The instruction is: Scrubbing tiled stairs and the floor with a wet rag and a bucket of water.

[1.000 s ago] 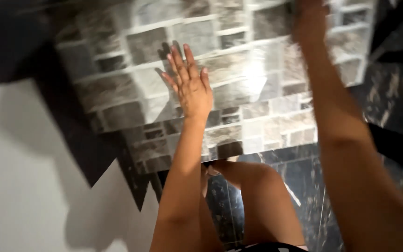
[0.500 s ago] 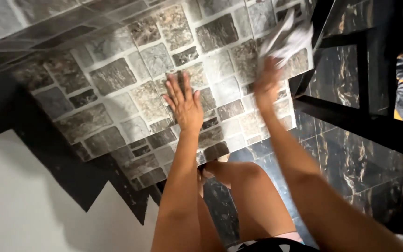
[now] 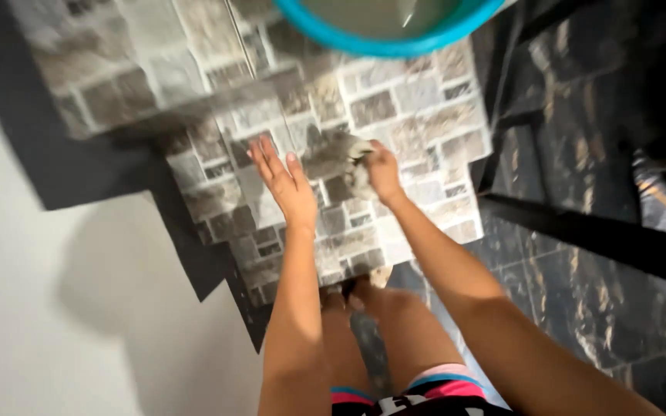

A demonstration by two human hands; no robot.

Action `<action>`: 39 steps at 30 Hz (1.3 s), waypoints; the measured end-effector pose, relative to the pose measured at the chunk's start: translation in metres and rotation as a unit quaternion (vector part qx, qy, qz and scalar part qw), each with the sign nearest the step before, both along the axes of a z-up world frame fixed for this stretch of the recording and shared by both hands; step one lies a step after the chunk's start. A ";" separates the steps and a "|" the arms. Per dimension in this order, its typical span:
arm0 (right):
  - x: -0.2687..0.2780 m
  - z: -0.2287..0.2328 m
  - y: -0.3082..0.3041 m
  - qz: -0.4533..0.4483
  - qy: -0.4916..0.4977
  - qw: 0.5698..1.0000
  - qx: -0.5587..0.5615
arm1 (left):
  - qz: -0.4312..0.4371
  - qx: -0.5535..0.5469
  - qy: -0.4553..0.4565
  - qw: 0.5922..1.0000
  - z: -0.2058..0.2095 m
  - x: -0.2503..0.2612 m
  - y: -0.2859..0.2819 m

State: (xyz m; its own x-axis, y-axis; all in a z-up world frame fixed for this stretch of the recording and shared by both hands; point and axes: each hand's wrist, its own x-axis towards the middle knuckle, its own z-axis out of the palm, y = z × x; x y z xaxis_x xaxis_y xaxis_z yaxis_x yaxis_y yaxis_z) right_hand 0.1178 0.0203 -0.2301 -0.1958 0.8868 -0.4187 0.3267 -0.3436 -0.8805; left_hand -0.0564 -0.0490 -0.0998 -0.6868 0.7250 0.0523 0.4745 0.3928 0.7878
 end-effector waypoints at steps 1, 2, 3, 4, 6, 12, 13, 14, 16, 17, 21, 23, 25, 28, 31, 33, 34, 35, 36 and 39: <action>0.017 0.031 0.019 0.010 0.055 0.998 0.039 | -0.006 0.024 -0.004 1.000 0.028 0.002 0.015; 0.033 0.064 0.037 0.021 0.110 0.991 0.078 | -0.012 0.048 -0.007 0.999 0.057 0.004 0.028; 0.044 0.105 0.055 0.023 0.114 0.989 0.094 | -0.011 0.064 -0.002 0.998 0.074 0.006 0.039; 0.054 0.146 0.072 0.031 0.156 0.986 0.039 | -0.011 0.081 -0.008 0.997 0.092 0.009 0.050; 0.071 0.220 0.106 0.044 0.203 0.978 -0.003 | -0.013 0.111 -0.007 0.994 0.115 0.012 0.073; 0.090 0.389 0.200 0.166 0.308 0.934 0.065 | -0.191 0.222 -0.193 0.936 0.215 0.029 0.144; 0.094 0.390 0.221 0.182 0.313 0.925 0.119 | -0.198 0.129 -0.321 0.917 0.223 0.030 0.157; 0.096 0.391 0.243 0.197 0.316 0.912 0.172 | -0.203 0.033 -0.440 0.874 0.230 0.030 0.172; 0.086 0.429 0.250 0.137 0.355 0.923 0.048 | -0.165 0.062 -0.452 0.874 0.240 0.022 0.194; 0.081 0.446 0.254 0.077 0.385 0.916 -0.082 | -0.122 0.090 -0.466 0.872 0.242 0.018 0.205; 0.063 0.420 0.294 0.042 0.286 0.954 -0.086 | -0.160 0.236 -0.423 0.860 0.233 -0.007 0.244; 0.050 0.392 0.311 0.079 0.219 0.971 -0.052 | -0.086 0.127 -0.218 0.964 0.247 -0.015 0.258; 0.042 0.348 0.329 0.064 0.198 0.978 -0.026 | -0.090 0.085 -0.143 0.982 0.197 -0.029 0.287; 0.030 0.272 0.350 0.035 0.080 0.995 0.041 | -0.081 0.006 -0.049 0.995 0.152 -0.041 0.307; 0.020 0.219 0.355 0.008 -0.088 0.988 0.125 | -0.083 -0.088 0.022 0.992 0.133 -0.045 0.311; 0.009 0.232 0.336 0.001 -0.160 0.974 0.161 | -0.097 -0.151 0.070 0.981 0.122 -0.041 0.310; -0.002 0.261 0.320 0.085 -0.250 0.952 0.155 | -0.163 -0.209 0.090 0.960 0.117 -0.038 0.310; -0.016 0.293 0.309 0.168 -0.335 0.915 0.151 | -0.227 -0.261 0.111 0.932 0.114 -0.039 0.314; -0.022 0.268 0.309 0.167 -0.335 0.915 0.148 | -0.229 -0.262 0.111 0.931 0.110 -0.035 0.317; -0.039 0.190 0.306 0.283 -0.418 0.857 0.106 | -0.311 -0.326 0.154 0.879 0.092 -0.024 0.318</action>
